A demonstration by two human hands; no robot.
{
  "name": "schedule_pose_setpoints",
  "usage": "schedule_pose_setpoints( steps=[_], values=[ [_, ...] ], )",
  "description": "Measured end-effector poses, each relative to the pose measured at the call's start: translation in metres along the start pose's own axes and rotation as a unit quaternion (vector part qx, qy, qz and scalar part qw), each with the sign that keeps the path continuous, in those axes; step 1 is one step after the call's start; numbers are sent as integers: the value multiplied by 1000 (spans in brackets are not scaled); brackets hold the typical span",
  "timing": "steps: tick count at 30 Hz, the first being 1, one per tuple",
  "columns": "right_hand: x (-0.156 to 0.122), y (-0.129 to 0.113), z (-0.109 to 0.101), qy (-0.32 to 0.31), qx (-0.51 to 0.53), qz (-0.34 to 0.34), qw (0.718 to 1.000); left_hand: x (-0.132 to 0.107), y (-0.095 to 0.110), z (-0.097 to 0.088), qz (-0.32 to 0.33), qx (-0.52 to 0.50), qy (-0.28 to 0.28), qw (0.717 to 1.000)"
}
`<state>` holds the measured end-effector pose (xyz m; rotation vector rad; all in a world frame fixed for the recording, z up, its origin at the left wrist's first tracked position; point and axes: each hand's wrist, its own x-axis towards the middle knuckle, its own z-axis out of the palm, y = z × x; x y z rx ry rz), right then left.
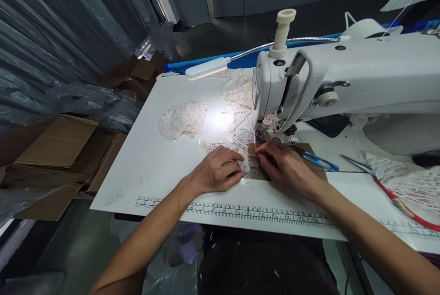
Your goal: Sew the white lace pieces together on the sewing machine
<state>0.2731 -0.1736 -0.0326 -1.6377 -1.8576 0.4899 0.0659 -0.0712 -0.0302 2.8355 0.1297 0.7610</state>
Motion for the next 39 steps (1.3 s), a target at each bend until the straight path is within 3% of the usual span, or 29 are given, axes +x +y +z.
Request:
schedule_pose_setpoints(
  steps=[4,8,11,15,20,26,30,33,36,39],
  values=[
    [-7,-11,6,9,5,-46,999,1,-3,-3,12,8,-23,1000],
    [-17,-23,13,-1,-36,-103,994,8,-13,-7,-1,1,5,1000],
    [-22,-27,21,-38,-90,-143,985,18,-23,-7,12,12,-40,999],
    [-22,-17,24,-49,-136,-170,975,39,-38,0,15,83,-128,988],
    [-18,2,14,-43,-125,-188,973,73,-60,13,-74,182,-140,970],
    [-16,11,6,0,-21,-153,988,98,-86,26,17,121,-117,986],
    [-15,24,2,66,100,-78,990,81,-77,17,-10,105,-43,993],
    [-14,30,3,104,115,-16,988,55,-56,5,20,40,-17,999],
    [-13,29,6,105,105,-18,989,31,-33,0,93,-77,-61,991],
    [-12,24,7,104,79,-47,990,20,-21,4,65,-94,-67,991]
  ],
)
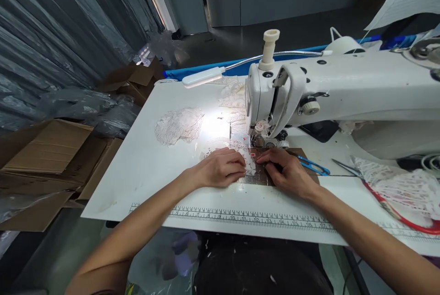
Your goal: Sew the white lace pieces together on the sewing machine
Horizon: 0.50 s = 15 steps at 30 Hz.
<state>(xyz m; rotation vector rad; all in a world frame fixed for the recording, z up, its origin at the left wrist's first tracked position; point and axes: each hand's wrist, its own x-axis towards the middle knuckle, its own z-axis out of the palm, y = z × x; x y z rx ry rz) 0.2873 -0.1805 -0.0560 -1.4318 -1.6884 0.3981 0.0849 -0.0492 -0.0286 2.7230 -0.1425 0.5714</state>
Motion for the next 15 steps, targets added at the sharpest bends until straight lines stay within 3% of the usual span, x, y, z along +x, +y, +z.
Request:
schedule_pose_setpoints(
  steps=[4,8,12,15],
  values=[
    [-1,-4,-3,-13,-14,-20,1000,1,3,6,-88,-31,36,995],
    [-6,-10,-6,-76,-75,-56,993,1,7,8,-139,-16,45,989],
    [-10,-15,-5,-128,-139,-75,979,-1,10,9,-79,61,19,995],
    [-10,-15,-7,-136,-132,-68,980,-2,10,9,-23,121,15,992]
  ],
)
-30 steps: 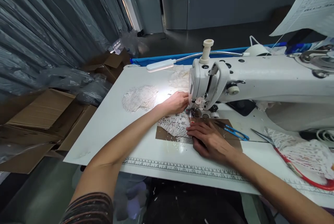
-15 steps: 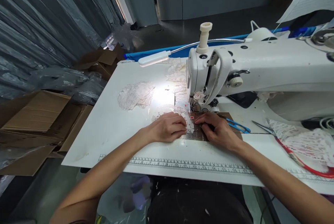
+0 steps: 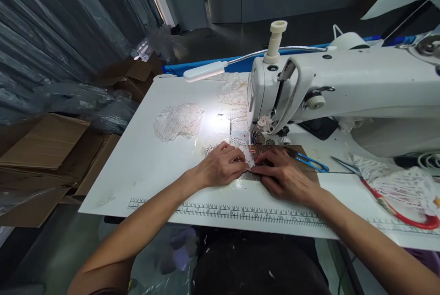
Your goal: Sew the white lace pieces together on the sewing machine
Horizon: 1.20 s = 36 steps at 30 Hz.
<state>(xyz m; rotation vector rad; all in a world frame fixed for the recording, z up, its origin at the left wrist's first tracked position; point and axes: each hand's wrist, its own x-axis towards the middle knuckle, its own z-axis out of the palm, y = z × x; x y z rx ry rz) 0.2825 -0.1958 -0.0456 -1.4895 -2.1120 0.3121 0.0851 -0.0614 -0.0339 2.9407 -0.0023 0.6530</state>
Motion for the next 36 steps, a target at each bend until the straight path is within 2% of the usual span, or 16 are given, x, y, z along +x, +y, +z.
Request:
schedule_pose_setpoints(
  steps=[5,8,12,20,27,33,36],
  values=[
    [5,13,-12,22,83,23,996,1,-1,2,25,28,30,999],
    [11,23,-16,6,46,45,998,2,-1,4,32,17,41,999],
    [15,28,-9,-7,1,1,1000,2,-2,5,25,6,54,998],
    [15,20,-3,-20,-102,6,995,0,-2,7,23,9,43,999],
    [10,23,0,-16,-52,16,998,0,-3,4,40,21,44,998],
    [11,13,1,-11,-115,28,993,0,-1,3,44,33,46,997],
    [9,11,0,-1,-98,38,994,0,0,3,38,38,38,998]
  ],
)
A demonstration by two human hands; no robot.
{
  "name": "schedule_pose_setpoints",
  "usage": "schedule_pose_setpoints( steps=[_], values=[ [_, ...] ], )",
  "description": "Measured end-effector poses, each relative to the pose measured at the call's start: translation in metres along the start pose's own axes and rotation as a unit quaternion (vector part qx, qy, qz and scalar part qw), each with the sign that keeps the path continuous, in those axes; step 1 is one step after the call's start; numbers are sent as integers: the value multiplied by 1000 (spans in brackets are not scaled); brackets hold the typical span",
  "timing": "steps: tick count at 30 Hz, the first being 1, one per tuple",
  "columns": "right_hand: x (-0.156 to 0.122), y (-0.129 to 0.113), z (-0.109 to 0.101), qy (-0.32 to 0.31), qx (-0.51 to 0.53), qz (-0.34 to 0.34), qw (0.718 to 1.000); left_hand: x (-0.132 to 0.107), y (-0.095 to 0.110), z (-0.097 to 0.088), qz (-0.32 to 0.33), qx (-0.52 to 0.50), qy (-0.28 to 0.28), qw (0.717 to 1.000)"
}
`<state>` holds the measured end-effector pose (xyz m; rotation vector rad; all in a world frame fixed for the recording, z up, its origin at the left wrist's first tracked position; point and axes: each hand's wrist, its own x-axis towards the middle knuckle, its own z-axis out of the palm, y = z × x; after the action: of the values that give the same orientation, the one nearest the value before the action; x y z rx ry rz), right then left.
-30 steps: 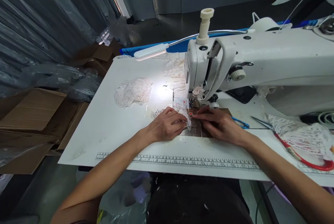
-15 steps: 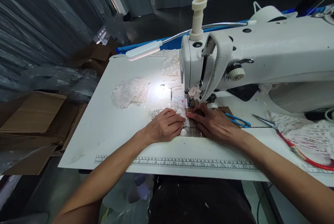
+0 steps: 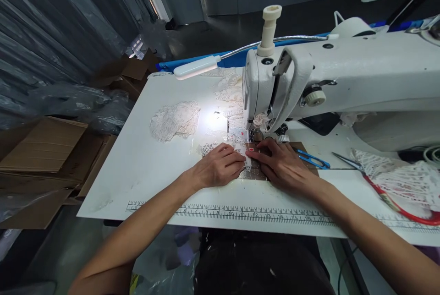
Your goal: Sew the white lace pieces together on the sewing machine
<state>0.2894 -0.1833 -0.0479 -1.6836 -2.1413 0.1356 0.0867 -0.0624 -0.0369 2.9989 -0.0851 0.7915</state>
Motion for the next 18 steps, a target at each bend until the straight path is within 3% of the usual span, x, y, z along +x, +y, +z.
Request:
schedule_pose_setpoints(
  steps=[4,7,18],
  values=[
    [-4,3,-4,24,117,19,993,0,1,0,-7,-1,-11,1000],
    [-6,4,-6,33,149,31,988,0,0,0,-4,6,-9,1000],
    [-10,-3,-3,-10,11,-24,1000,-1,1,2,-7,10,-11,1000]
  ],
)
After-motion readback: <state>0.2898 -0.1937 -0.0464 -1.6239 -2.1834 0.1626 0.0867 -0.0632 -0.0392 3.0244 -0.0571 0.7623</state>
